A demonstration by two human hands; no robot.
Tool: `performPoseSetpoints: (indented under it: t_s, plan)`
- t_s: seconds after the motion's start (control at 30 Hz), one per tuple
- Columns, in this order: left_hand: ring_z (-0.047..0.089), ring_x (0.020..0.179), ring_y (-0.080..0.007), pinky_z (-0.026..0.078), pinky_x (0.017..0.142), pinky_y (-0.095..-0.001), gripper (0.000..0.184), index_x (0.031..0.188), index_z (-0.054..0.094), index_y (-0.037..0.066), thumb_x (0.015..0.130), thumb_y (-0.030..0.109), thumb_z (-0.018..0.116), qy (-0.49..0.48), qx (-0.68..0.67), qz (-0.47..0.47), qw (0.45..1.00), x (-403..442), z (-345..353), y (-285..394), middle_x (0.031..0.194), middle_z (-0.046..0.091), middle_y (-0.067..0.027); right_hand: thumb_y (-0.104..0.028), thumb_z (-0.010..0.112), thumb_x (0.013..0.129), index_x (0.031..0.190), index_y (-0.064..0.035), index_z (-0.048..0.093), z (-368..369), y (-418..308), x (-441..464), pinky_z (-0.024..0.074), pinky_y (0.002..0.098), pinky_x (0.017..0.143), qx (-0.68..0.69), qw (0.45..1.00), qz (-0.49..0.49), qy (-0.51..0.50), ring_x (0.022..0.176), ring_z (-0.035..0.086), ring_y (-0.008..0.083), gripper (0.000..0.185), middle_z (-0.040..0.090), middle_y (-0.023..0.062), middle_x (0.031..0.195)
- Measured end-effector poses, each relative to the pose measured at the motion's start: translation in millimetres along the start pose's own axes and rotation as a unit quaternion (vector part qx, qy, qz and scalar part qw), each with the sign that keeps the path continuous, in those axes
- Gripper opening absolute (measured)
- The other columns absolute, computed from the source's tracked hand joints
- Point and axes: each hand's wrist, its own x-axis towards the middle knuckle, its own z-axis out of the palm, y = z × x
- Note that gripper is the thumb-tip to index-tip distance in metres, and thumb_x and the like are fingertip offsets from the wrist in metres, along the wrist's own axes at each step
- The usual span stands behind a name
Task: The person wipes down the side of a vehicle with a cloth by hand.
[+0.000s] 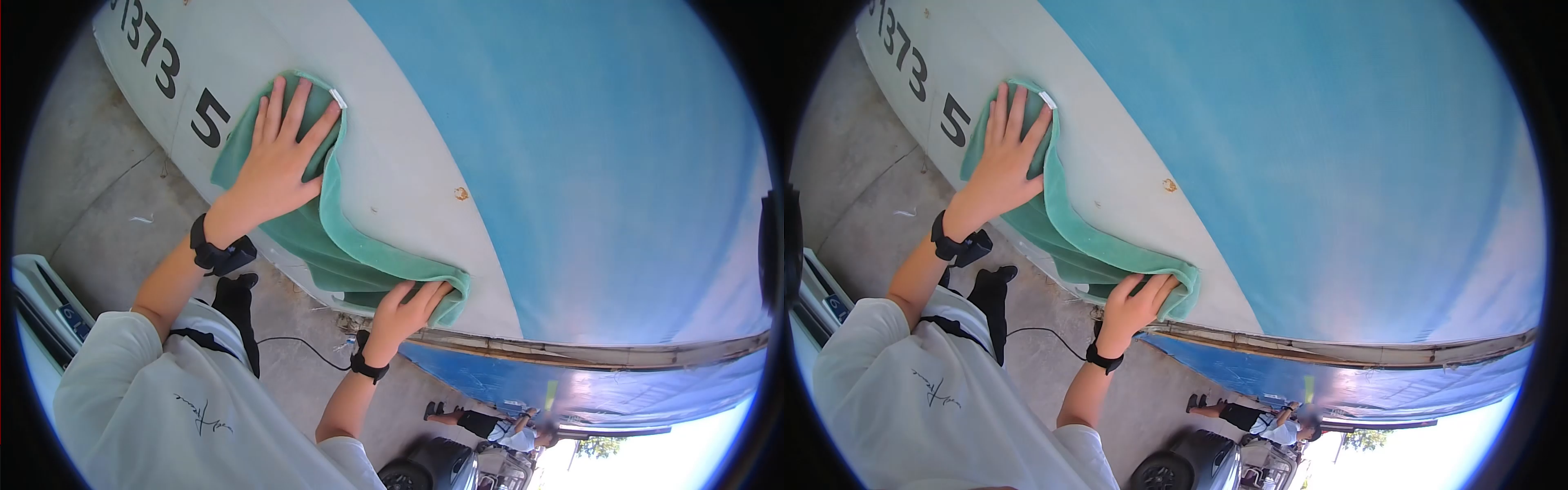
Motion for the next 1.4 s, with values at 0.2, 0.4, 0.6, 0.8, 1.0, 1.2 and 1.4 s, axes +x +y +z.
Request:
performPoseSetpoints:
  t_s: [0.2,0.4,0.6,0.8,1.0,1.2,1.4]
  plan:
    - [0.006,0.143,-0.0523,0.014,0.113,-0.0637,0.082,0.15,0.035,0.019,0.078,0.037,0.072,0.01,0.003,0.008,1.0,-0.6,2.2,-2.0,0.157,0.013,-0.0227,-0.013,0.053,0.091,0.139,0.0095,0.037,3.7,-6.6,0.1,0.0272,0.0517,0.109,0.013,1.0,-0.001,0.028,0.131,0.03,0.054,0.056,0.032,0.0359,0.144]
    - [0.006,0.143,-0.0518,0.013,0.113,-0.0642,0.082,0.149,0.037,0.019,0.078,0.04,0.072,-0.004,0.016,0.014,1.0,-3.2,4.6,-5.4,0.158,0.014,-0.0222,-0.021,0.057,0.09,0.141,0.0086,0.028,72.5,-2.8,-76.1,0.0232,0.0559,0.11,0.047,0.982,0.078,-0.168,0.133,0.022,0.056,0.065,0.024,0.0373,0.144]
    - [0.006,0.144,-0.0508,0.012,0.113,-0.0645,0.081,0.148,0.039,0.02,0.077,0.041,0.073,0.009,0.01,0.016,1.0,-5.3,6.0,-6.8,0.158,0.014,-0.0212,-0.025,0.063,0.088,0.141,0.0048,0.032,67.0,12.4,-67.1,0.0248,0.0571,0.109,0.013,0.981,0.048,-0.19,0.133,0.022,0.0558,0.068,0.023,0.0369,0.145]
    - [0.005,0.144,-0.0506,0.012,0.113,-0.0644,0.08,0.147,0.039,0.019,0.078,0.045,0.071,0.021,0.028,0.016,0.999,-8.3,14.5,-11.1,0.158,0.014,-0.0212,-0.027,0.067,0.085,0.144,0.0002,0.036,9.9,15.7,4.5,0.0218,0.0568,0.11,-0.01,0.998,-0.001,-0.065,0.136,0.02,0.0543,0.072,0.02,0.0346,0.149]
    - [0.005,0.144,-0.05,0.01,0.114,-0.0638,0.08,0.147,0.039,0.019,0.079,0.045,0.07,0.016,0.029,0.015,0.999,-9.4,14.6,-11.7,0.158,0.014,-0.0212,-0.027,0.066,0.084,0.139,0.0042,0.038,27.9,-7.2,4.9,0.0234,0.059,0.107,0.024,0.999,-0.022,-0.024,0.13,0.026,0.0549,0.069,0.029,0.0343,0.141]
    - [0.006,0.144,-0.0501,0.009,0.113,-0.0645,0.078,0.146,0.042,0.02,0.076,0.041,0.071,0.022,0.01,0.016,1.0,-9.6,13.1,-11.8,0.158,0.016,-0.0204,-0.027,0.065,0.086,0.113,-0.0042,0.06,74.2,-13.0,-34.0,0.0413,0.0541,0.091,-0.013,0.99,-0.122,-0.064,0.11,0.049,0.0435,0.036,0.054,0.0222,0.114]
    - [0.007,0.144,-0.049,0.009,0.114,-0.0638,0.079,0.146,0.042,0.022,0.075,0.039,0.072,0.026,0.01,0.01,1.0,-8.3,12.3,-12.2,0.158,0.016,-0.0186,-0.023,0.065,0.086,0.111,-0.0107,0.065,17.4,-8.5,17.9,0.0458,0.0488,0.086,-0.047,0.971,-0.231,-0.043,0.105,0.057,0.0366,0.028,0.061,0.016,0.108]
